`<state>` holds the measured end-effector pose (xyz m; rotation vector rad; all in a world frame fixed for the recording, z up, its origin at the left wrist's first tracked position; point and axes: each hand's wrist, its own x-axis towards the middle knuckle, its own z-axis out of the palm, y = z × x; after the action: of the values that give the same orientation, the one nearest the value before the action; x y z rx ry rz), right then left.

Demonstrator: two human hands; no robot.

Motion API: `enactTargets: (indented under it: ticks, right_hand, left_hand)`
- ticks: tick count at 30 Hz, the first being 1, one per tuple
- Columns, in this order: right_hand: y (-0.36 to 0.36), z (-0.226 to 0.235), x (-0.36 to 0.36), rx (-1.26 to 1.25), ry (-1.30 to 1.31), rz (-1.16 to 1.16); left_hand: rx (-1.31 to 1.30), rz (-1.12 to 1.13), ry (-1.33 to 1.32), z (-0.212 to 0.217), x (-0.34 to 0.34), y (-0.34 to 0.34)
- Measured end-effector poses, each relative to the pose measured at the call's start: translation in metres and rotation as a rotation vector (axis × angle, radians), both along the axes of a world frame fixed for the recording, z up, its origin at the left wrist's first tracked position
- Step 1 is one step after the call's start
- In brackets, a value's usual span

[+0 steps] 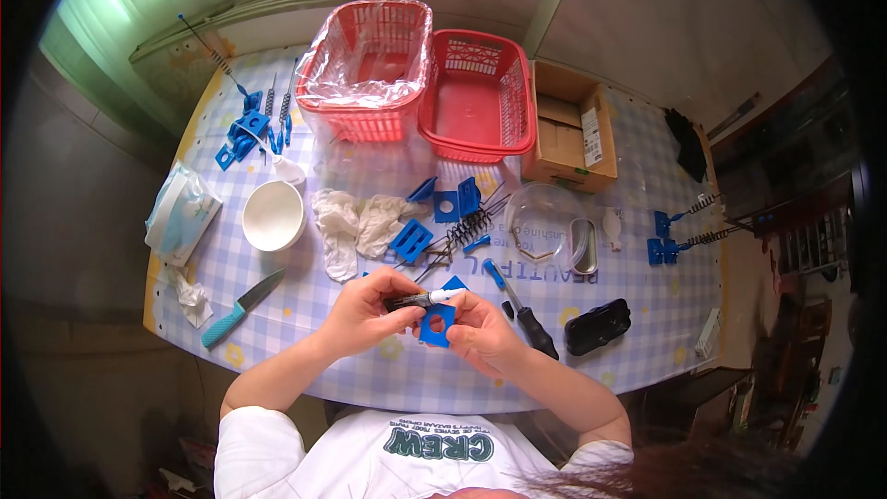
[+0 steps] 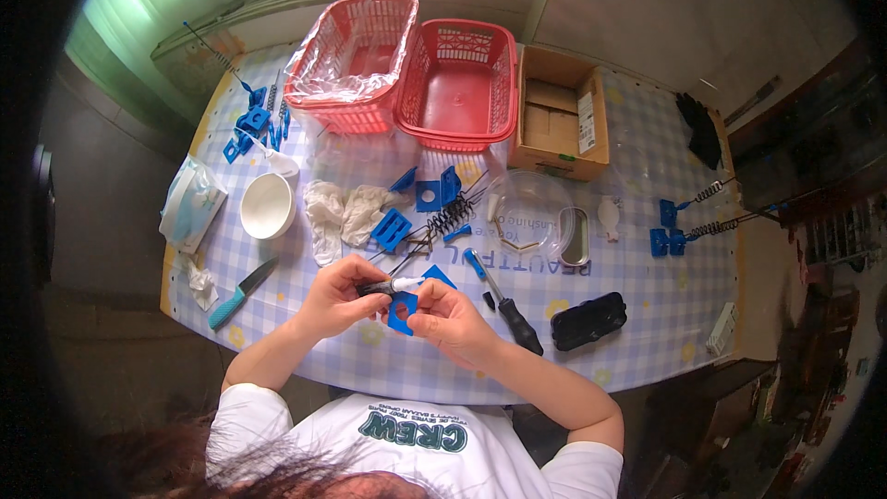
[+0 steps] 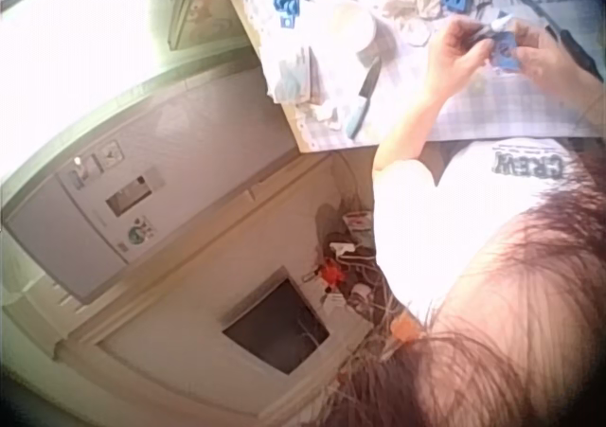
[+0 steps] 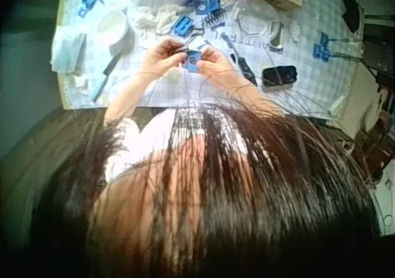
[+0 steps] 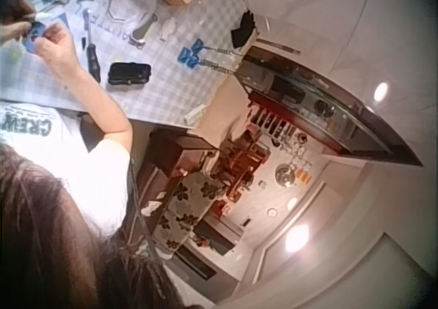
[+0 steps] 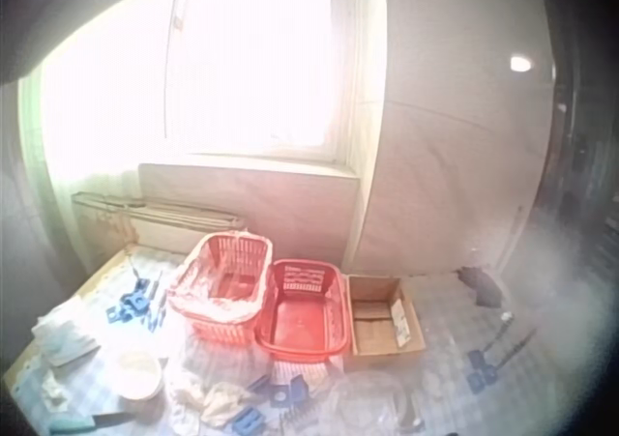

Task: The user is assembling a small electrical or mechanical component on a table, involving applying glue or adhesive from a tube to a blue plastic base and then positioning a spring and other small parts.

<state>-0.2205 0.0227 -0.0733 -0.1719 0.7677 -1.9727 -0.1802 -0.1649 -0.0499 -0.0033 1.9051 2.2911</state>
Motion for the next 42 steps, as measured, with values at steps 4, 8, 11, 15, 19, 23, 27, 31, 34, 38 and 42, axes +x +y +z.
enactTargets:
  ticks: [4, 8, 11, 15, 19, 23, 27, 31, 34, 38, 42]
  right_hand:
    - [-0.002, 0.003, -0.002, -0.102, -0.067, 0.037]
    - [-0.002, 0.01, -0.001, -0.11, -0.143, 0.013]
    - [0.0, 0.006, -0.001, -0.121, -0.152, 0.079]
    - [-0.001, 0.007, 0.001, -0.175, -0.175, 0.04]
    - [-0.001, 0.007, 0.001, -0.249, -0.198, 0.1]
    - [-0.002, 0.005, 0.004, -0.145, -0.187, 0.091]
    - [-0.002, 0.005, 0.004, -0.154, -0.178, 0.103]
    - [-0.001, 0.006, 0.005, -0.166, -0.197, 0.104]
    - [-0.001, 0.004, 0.005, -0.18, -0.2, 0.119]
    - [-0.001, 0.004, 0.006, -0.188, -0.198, 0.118]
    - [0.0, 0.003, 0.006, -0.173, -0.183, 0.115]
  left_hand:
    - [0.018, 0.018, -0.007, 0.003, 0.002, -0.004]
    - [0.093, 0.107, 0.002, 0.012, 0.001, -0.011]
    - [0.102, 0.156, 0.004, 0.018, 0.004, -0.016]
    - [0.071, 0.159, 0.137, 0.014, 0.005, -0.02]
    - [0.187, 0.182, 0.207, 0.014, 0.005, -0.018]
    - [0.237, 0.175, 0.224, 0.012, 0.005, -0.019]
    - [0.232, 0.2, 0.203, 0.012, 0.006, -0.018]
    - [0.111, 0.222, 0.289, 0.012, 0.005, -0.018]
    - [0.076, 0.203, 0.331, 0.012, 0.005, -0.016]
    - [0.11, 0.195, 0.278, 0.014, 0.006, -0.016]
    - [0.091, 0.197, 0.269, 0.015, 0.006, -0.015]
